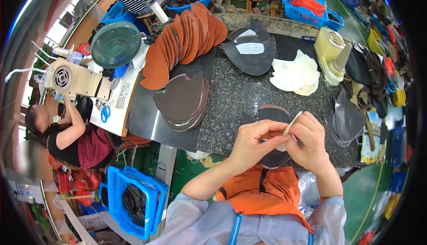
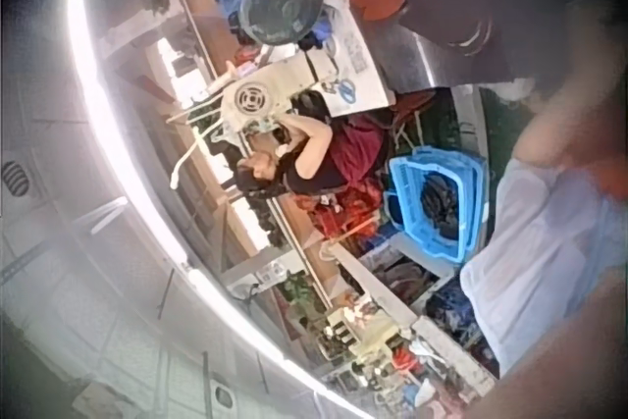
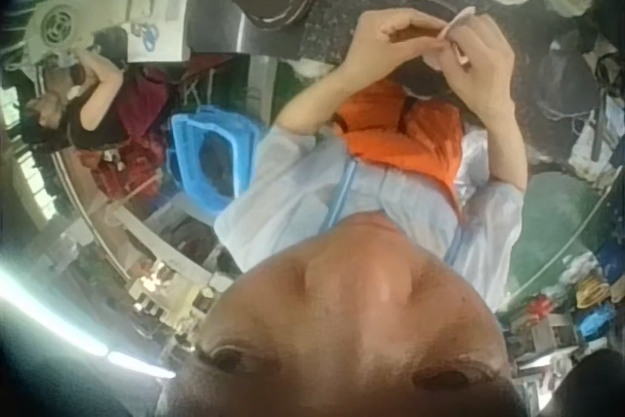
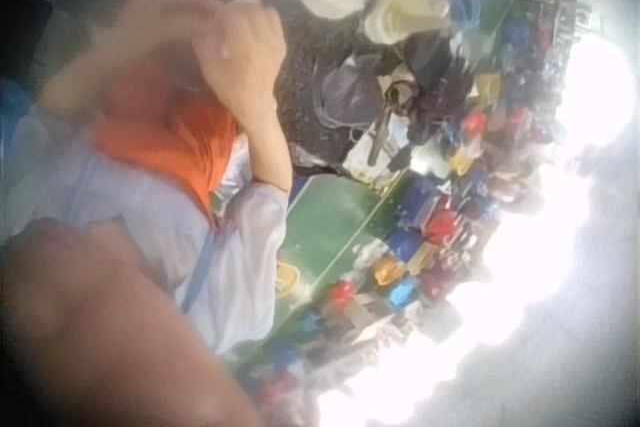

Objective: Applying adhesive and assembling shoe upper components.

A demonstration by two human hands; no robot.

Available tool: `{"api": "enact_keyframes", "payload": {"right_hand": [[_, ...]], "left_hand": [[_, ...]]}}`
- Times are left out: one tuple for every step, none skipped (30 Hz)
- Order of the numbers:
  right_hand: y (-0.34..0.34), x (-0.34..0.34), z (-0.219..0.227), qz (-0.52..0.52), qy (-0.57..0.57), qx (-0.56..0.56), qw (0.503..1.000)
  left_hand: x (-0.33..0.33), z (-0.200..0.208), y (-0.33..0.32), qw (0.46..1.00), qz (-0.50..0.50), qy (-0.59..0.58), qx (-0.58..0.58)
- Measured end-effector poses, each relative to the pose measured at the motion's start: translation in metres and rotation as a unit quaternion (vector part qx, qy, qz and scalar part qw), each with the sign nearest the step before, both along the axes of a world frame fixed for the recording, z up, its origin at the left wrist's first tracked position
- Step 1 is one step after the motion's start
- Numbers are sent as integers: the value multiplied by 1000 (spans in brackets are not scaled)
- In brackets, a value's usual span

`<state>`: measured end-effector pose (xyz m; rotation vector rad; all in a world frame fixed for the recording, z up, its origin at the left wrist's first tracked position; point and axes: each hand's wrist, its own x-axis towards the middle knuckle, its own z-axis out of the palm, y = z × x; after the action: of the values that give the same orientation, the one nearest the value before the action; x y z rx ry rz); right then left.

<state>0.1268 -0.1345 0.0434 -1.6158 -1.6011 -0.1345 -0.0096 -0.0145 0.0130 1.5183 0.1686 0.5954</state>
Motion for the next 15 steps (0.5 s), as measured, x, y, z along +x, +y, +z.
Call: {"api": "enact_keyframes", "payload": {"right_hand": [[-1, 2, -1, 0, 18, 7, 1000], [-2, 3, -1, -2, 37, 12, 999], [-4, 4, -1, 7, 64, 13, 998], [-6, 4, -3, 1, 64, 8, 998], [-5, 5, -7, 2, 79, 26, 997], [-5, 5, -11, 1, 93, 43, 995], [-4, 4, -14, 8, 126, 46, 991], [-8, 4, -15, 12, 184, 22, 983], [0, 2, -12, 49, 161, 97, 981], [8, 2, -11, 87, 137, 171, 972], [3, 6, -10, 120, 64, 124, 983], [-2, 8, -8, 153, -7, 75, 985], [-5, 5, -11, 177, -4, 66, 982], [-11, 8, -14, 170, -2, 60, 984], [-17, 13, -16, 179, 48, 63, 981]], "left_hand": [[1, -2, 1, 1000, -8, 11, -7], [2, -2, 1, 999, -18, 23, -15], [2, -3, 2, 999, -20, 23, -19], [2, -2, 0, 999, -18, 26, -14], [3, -2, -1, 999, -19, 30, -10], [3, -3, 1, 998, -14, 55, -33], [4, -7, 1, 991, -10, 49, -126], [5, -11, 3, 975, -5, 47, -215], [6, -13, 11, 959, -20, 39, -279], [8, -16, 19, 939, -33, 32, -340], [11, -25, 22, 935, -43, 31, -350], [15, -32, 22, 943, -54, 46, -326], [17, -32, 19, 938, -57, 50, -339], [18, -32, 18, 933, -58, 53, -351], [18, -34, 18, 931, -64, 56, -356]]}}
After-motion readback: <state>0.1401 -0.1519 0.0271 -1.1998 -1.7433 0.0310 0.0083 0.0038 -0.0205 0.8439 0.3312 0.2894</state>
